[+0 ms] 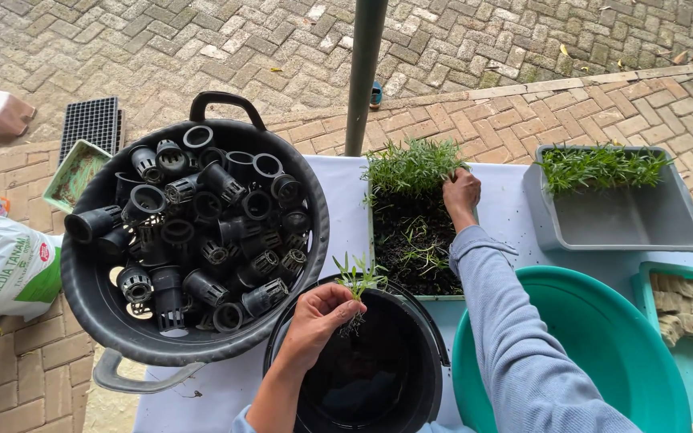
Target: Separating and cleaning plant seedlings from a grow tray and preparing them for hydroponic planting.
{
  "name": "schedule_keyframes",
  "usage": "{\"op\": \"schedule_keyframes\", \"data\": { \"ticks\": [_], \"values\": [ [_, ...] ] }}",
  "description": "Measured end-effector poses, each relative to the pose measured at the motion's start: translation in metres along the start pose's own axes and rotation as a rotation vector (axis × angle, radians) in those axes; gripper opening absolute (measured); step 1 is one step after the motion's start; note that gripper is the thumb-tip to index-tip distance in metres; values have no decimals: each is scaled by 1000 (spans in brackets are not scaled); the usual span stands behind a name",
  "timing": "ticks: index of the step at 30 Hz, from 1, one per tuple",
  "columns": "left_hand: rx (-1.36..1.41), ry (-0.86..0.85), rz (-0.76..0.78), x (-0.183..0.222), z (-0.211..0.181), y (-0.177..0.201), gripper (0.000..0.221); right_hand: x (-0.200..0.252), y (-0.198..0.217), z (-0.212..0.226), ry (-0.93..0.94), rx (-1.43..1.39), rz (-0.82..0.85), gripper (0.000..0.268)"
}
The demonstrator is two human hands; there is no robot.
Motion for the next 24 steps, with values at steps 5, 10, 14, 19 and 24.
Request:
{"op": "schedule_keyframes", "data": {
  "ticks": [5, 10, 14, 19, 24],
  "values": [
    [-6, 1, 8, 0, 0, -3, 13, 3, 18, -1, 69, -70, 0, 15],
    [-19, -1, 15, 0, -1, -4, 13, 4, 23, -13, 14, -218, 47, 14],
    [-42, -2, 11, 0, 0, -5, 13, 4, 10, -13, 27, -251, 156, 17],
    [-61, 1, -2, 0, 1, -3, 14, 5, -22, -7, 58, -102, 225, 24],
    [-14, 1, -1, -2, 4, 0, 14, 9, -26, -1, -40, -34, 87, 35]
  ]
}}
Point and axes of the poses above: each hand's wrist, its own x-axis away from the middle knuckle, its own y-axis out of the back of the hand, z = x × y, the point moved 9 cm from there along -x, towards the middle knuckle, and after that the axes turned 4 degrees about y, right-handed, at the moved point
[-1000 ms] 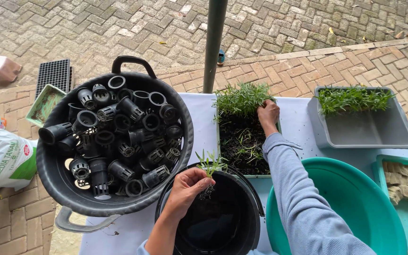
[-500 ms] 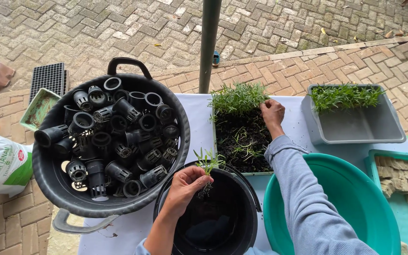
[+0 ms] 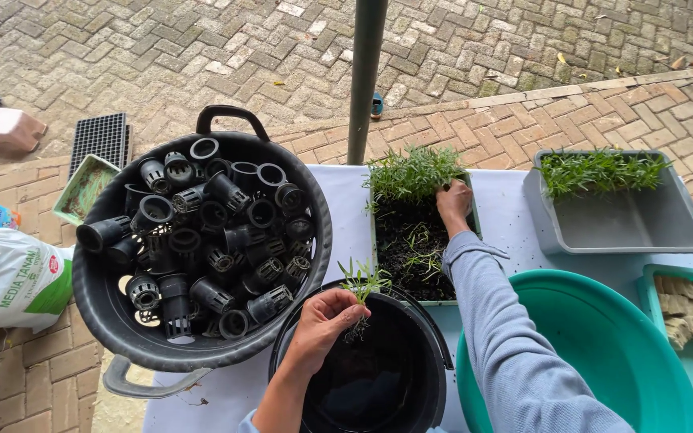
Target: Separating and cleaning plant seedlings from a grow tray and preparing them for hydroponic planting.
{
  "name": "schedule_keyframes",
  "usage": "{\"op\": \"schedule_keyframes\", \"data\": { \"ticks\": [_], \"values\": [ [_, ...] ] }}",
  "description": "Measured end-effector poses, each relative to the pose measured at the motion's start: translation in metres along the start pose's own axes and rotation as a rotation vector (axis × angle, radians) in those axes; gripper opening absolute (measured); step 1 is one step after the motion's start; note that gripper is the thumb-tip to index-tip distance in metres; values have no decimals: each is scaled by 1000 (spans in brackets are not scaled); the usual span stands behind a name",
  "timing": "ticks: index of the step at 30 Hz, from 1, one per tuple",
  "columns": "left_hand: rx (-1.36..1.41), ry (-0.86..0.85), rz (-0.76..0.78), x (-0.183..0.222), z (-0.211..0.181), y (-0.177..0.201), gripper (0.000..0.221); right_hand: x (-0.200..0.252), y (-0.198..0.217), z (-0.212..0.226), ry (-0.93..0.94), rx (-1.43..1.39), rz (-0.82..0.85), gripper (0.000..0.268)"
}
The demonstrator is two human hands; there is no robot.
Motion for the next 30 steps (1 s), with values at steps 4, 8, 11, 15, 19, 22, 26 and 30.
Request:
{"op": "schedule_keyframes", "data": {
  "ticks": [4, 8, 11, 15, 19, 22, 26, 30],
  "values": [
    [17, 0, -1, 1, 0, 2, 14, -9, 5, -11, 35, -13, -60, 32],
    [2, -9, -6, 1, -4, 1, 15, -12, 25, -14, -49, -161, 100, 21],
    [-6, -11, 0, 2, -5, -2, 15, 2, 48, -10, -128, -340, 279, 21],
    [-26, -11, 9, 1, -6, -5, 14, 33, 80, 6, -50, -656, 524, 23],
    [-36, -19, 31, -1, 0, -6, 14, 70, 77, 19, 82, -1073, 664, 23],
    [-42, -37, 32, -3, -3, -6, 13, 80, 66, 8, 370, -27, 551, 21],
    [-26, -67, 29, -1, -1, -3, 13, 105, 88, 31, 223, -340, 558, 19],
    [16, -87, 40, -3, 1, -2, 14, 127, 136, 69, 267, -186, 388, 18]
  ]
}}
Point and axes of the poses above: each hand's wrist, its own x-axis away from the middle knuckle, its own y-axis out of the back of the hand, z = x × y, the point moved 9 cm from there along -x, towards the middle knuckle, and after that the axes turned 4 degrees about y, right-handed, at the moved point
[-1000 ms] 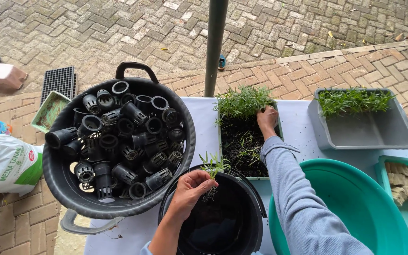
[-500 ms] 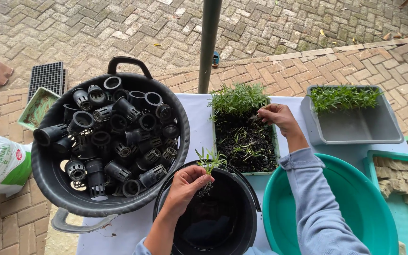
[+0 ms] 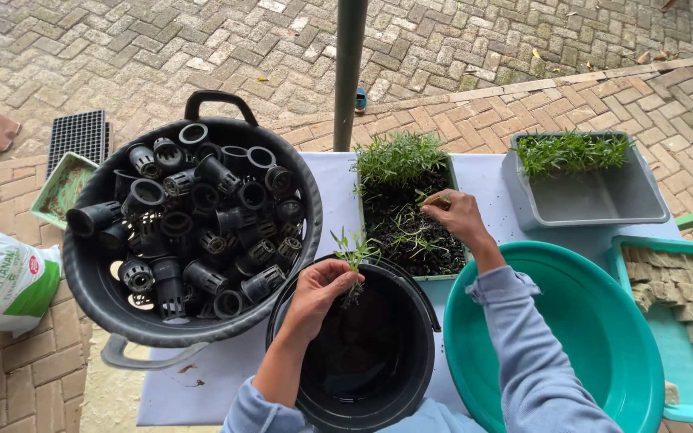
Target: Separating and cleaning plant seedlings from a grow tray and preparing them for hydroponic planting.
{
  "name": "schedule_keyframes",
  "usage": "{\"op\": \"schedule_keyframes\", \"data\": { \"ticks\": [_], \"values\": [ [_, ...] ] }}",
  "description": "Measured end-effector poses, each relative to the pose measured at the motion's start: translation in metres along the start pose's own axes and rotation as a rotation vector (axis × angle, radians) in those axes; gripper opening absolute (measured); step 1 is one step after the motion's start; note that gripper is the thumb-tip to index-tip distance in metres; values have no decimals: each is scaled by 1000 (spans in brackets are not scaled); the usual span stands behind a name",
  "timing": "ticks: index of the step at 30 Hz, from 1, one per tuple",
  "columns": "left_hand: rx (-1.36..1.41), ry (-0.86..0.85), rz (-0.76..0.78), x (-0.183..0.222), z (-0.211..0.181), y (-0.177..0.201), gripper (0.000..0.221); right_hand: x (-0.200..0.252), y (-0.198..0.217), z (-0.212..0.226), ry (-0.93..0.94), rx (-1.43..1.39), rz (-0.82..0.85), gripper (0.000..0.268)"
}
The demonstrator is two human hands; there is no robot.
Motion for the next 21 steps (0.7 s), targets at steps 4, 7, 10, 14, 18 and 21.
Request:
{"op": "schedule_keyframes", "data": {
  "ticks": [4, 7, 10, 14, 18, 21],
  "values": [
    [11, 1, -3, 0, -1, 1, 14, 45, -1, 56, 164, -486, 137, 19],
    [-9, -11, 25, 1, -4, -5, 15, 90, -12, 110, 252, -745, 312, 17],
    [-14, -16, 62, 3, -5, -10, 15, 123, -37, 142, 183, -771, 439, 26],
    [8, 28, 107, 2, 7, -11, 16, 137, -61, 146, 149, -800, 452, 20],
    [-1, 48, 190, 6, 7, -20, 15, 140, -65, 144, 188, -826, 380, 16],
    [24, 54, 255, 10, 5, -28, 13, 142, -63, 143, 189, -948, 351, 31]
  ]
}}
Point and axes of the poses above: each hand's wrist, its own x-axis away from the middle knuckle, its own y-axis out of the back of the hand, z = x × y, the point moved 9 cm from there along -x, towards the middle knuckle, and after that the axes turned 4 degrees about y, right-handed, at the moved point
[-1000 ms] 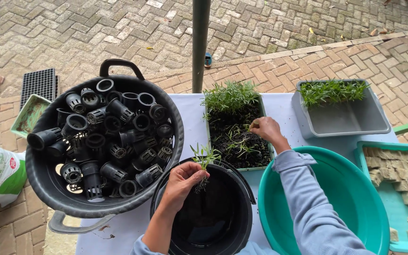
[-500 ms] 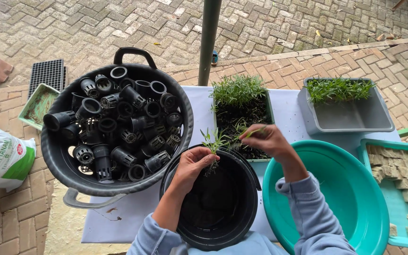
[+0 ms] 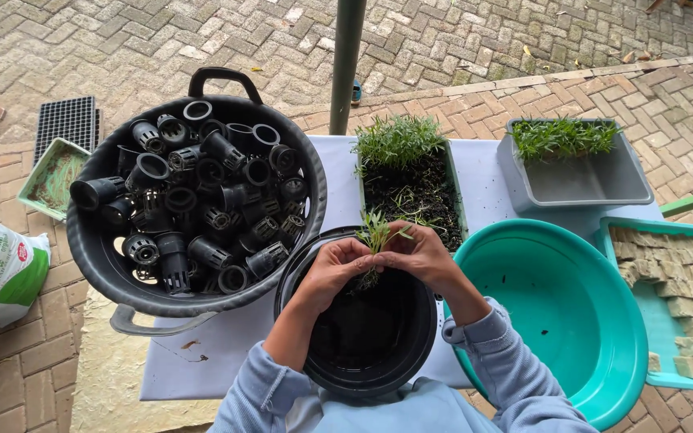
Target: Separating and cleaning plant seedlings from a grow tray and preparing them for hydroponic planting.
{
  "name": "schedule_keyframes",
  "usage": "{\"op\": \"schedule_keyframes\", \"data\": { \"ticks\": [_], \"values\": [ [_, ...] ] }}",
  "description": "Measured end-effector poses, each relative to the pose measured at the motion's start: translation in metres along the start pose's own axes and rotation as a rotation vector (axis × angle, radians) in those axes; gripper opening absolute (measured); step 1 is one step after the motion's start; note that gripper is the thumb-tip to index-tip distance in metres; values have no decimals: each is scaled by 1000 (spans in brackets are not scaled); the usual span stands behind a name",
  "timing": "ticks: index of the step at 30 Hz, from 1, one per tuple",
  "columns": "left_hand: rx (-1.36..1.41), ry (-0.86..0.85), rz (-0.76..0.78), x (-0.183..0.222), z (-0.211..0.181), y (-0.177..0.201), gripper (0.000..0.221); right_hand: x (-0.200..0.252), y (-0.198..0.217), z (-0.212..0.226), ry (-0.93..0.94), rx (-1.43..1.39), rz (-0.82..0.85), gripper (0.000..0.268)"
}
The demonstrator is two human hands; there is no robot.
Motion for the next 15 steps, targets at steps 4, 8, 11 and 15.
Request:
{"op": "schedule_keyframes", "data": {
  "ticks": [4, 8, 11, 15],
  "values": [
    [32, 11, 55, 3, -2, -8, 13, 7, -2, 8, -9, -109, 25, 38],
    [73, 59, 153, 5, 0, -20, 14, 8, -13, 35, -54, -25, 40, 57],
    [70, 125, 220, 6, 11, -25, 15, 13, -17, 39, -96, 39, 124, 63],
    [47, 201, 295, 12, 15, -28, 16, 24, -28, 50, 67, 71, 300, 30]
  ]
}}
Point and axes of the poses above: each hand's wrist, its own x-axis away from the middle knuckle, its own y-axis out of the back of the hand, z = x × y, the point moved 9 cm from there along -x, towards the middle knuckle, and after that the axes turned 4 degrees about y, right-handed, at the moved point
